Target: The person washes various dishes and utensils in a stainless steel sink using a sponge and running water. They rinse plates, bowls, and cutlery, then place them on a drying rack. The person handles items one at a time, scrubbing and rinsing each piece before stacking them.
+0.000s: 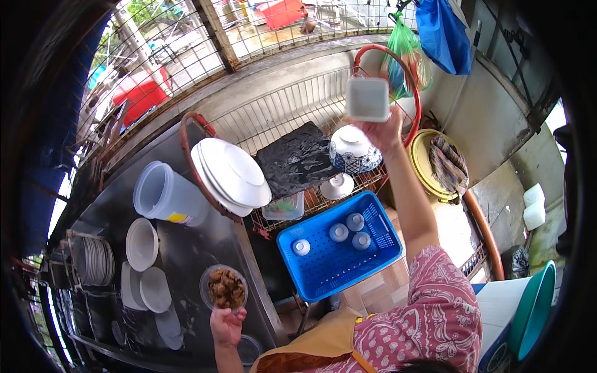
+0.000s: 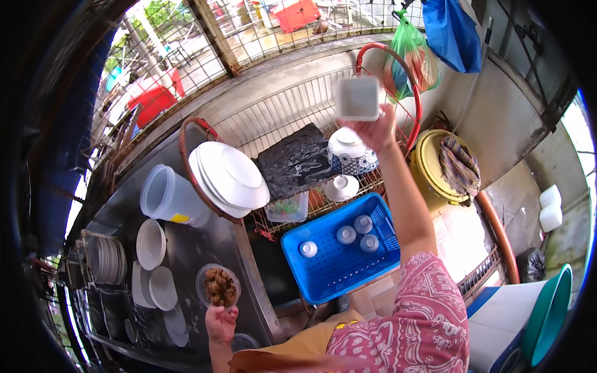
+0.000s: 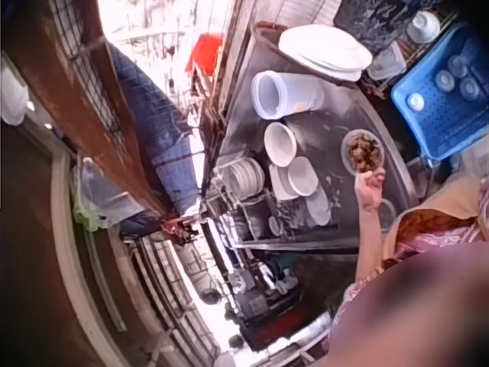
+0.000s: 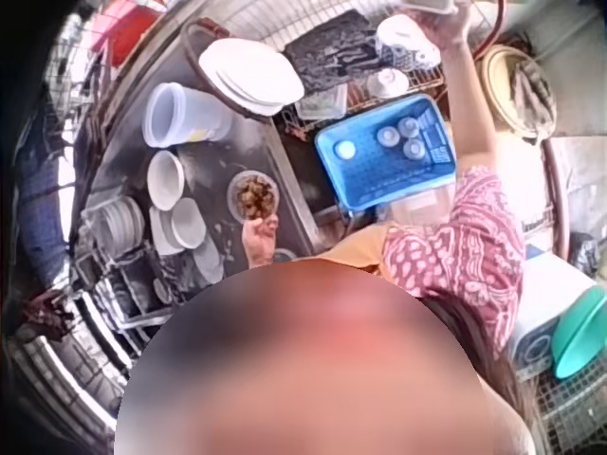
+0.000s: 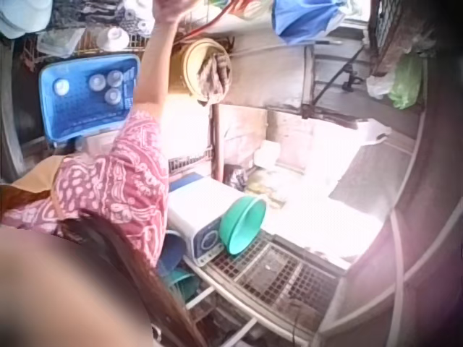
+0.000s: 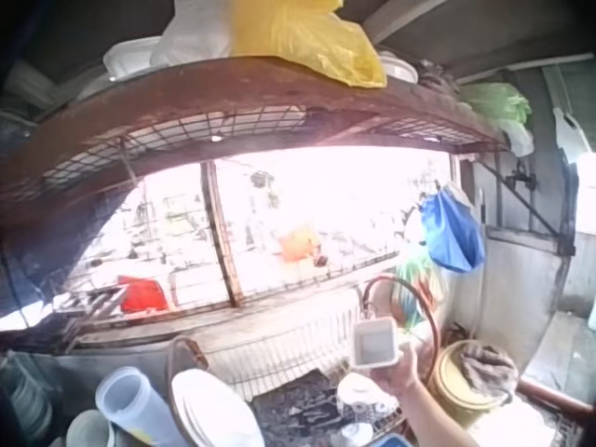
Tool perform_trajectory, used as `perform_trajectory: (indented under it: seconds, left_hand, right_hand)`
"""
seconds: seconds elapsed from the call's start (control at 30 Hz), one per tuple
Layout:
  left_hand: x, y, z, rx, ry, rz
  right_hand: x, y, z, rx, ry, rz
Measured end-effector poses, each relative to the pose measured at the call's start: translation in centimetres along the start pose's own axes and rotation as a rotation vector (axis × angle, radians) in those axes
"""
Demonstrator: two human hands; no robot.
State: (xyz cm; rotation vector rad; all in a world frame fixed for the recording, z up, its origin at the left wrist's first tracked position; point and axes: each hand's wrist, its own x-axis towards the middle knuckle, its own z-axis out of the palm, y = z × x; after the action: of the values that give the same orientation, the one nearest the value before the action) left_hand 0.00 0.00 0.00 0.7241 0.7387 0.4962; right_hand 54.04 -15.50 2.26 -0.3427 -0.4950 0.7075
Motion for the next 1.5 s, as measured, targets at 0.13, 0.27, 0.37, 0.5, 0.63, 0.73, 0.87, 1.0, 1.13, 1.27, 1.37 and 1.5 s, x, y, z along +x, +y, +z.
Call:
perform_trajectory:
  seconds: [0.13,0.27,0.37,0.5,0.63,0.73,0.87,1.0,1.13,1.27,1.37,1.5]
  left_hand:
    - [0.4,0.9,1.8,0.146,-0.035,0.073]
    - [1.5,4.6,4.8,0.227,-0.108,0.18]
    - [1.7,6.2,5.9,0.314,-0.124,0.358]
    - [1.9,6.4,4.5,0.608,0.016,0.627]
    - [-0.1,6.2,3.4,1.251,0.213,1.048]
    - [-1.3,5.5,2.8,1.371,0.217,1.126]
    - [-2.1,4.7,2.2,1.374,0.208,1.105]
    - [-1.8,3.8,1.4,1.42,0.22,1.188]
    - [-1.9,3.4,1.5,1.34,0.245,1.231]
    - [-1.8,3.0,1.1,1.317,0.257,1.263]
    - [-2.0,2.9,1.0,1.32,0.241,1.266]
    - [-1.7,3.1,0.4,1.264,0.244,1.293]
  right_hand:
    - [-6.4,8.1,7.2,0.133,0.019,0.324]
    - [-13.0,17.8,11.2,0.267,0.138,0.612]
    - [-16.0,22.7,15.8,0.211,0.142,0.827]
    - [-17.6,27.0,19.2,0.179,0.056,0.994]
    - [-18.4,28.9,21.5,0.053,0.063,0.974]
    - [-19.3,30.0,21.7,0.084,0.096,1.004]
    - [-20.0,30.7,21.5,0.125,0.078,1.002]
    - [-20.4,30.3,22.4,0.118,0.071,0.964]
    - [-20.6,30.6,22.0,0.104,0.107,0.977]
    - [-20.7,30.1,22.3,0.107,0.094,0.971]
    - [-20.6,29.6,22.7,0.071,0.11,0.961]
    - [-20.5,29.6,22.4,0.045,0.102,0.966]
